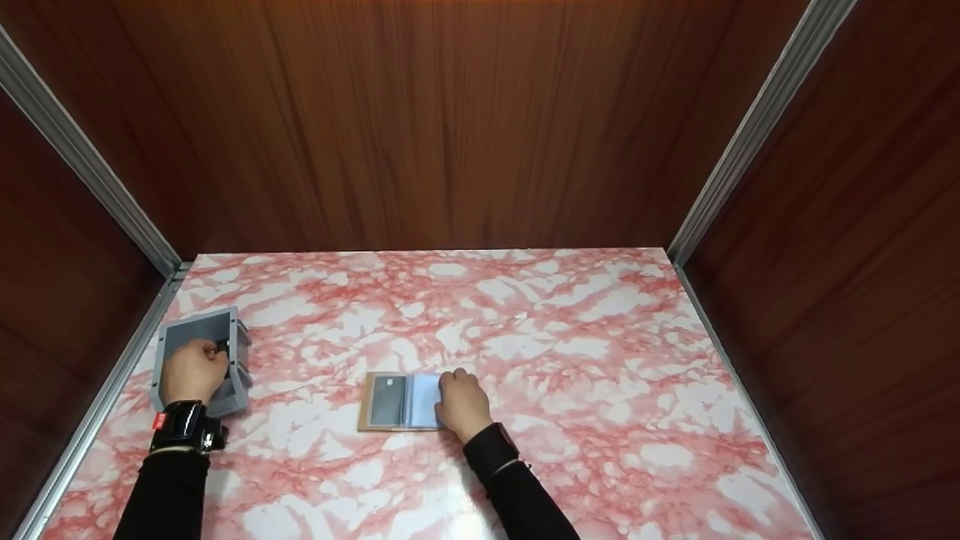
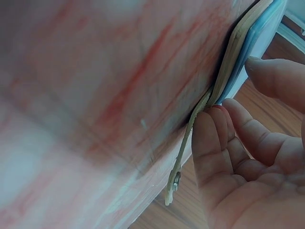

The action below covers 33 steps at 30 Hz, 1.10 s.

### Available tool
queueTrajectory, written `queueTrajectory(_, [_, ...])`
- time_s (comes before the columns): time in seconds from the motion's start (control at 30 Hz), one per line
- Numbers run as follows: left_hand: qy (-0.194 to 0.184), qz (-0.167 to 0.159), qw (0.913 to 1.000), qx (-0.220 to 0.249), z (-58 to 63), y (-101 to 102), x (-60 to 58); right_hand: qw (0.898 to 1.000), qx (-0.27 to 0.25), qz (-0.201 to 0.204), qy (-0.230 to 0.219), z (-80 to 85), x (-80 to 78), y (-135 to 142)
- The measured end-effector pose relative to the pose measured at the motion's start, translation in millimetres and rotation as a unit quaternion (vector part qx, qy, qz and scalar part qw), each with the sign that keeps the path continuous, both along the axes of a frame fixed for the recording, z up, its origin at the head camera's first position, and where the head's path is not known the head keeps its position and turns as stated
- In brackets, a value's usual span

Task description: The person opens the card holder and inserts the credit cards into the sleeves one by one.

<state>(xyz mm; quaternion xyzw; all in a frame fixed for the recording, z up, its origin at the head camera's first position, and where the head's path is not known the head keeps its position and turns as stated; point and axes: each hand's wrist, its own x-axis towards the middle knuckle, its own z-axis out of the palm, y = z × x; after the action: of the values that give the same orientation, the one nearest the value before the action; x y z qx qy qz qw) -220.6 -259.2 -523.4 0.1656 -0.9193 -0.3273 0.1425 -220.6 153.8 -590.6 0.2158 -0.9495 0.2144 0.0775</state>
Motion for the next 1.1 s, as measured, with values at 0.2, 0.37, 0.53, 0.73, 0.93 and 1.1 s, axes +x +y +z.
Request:
queueTrajectory(0.2, [-0.037, 0.005, 0.9993, 0.01, -3.5, -8, -5.4, 1.0, -0.001, 0.001, 0.005, -1.2, -0.1, 0])
queueTrajectory(0.37, [-0.055, -0.009, 0.9984, 0.0, -6.6, -13, -9.7, 1.0, -0.009, 0.004, -0.002, -0.7, 1.0, 0])
queueTrajectory(0.53, [-0.064, -0.02, 0.9977, 0.003, -10.7, -16, -13.9, 1.0, -0.005, 0.002, -0.001, 0.7, 1.0, 0])
queueTrajectory(0.73, [-0.071, -0.025, 0.9971, 0.012, -14.5, -19, -17.9, 1.0, -0.004, 0.004, -0.006, 1.3, -0.1, 0])
queueTrajectory(0.93, [-0.074, -0.024, 0.997, 0.009, -15.5, -20, -17.6, 1.0, -0.003, 0.003, -0.008, 1.1, 0.7, 1])
queueTrajectory(1.1, [-0.098, -0.031, 0.9946, 0.015, -17.2, -21, -14.3, 1.0, -0.002, 0.001, -0.009, 0.4, 1.8, 1])
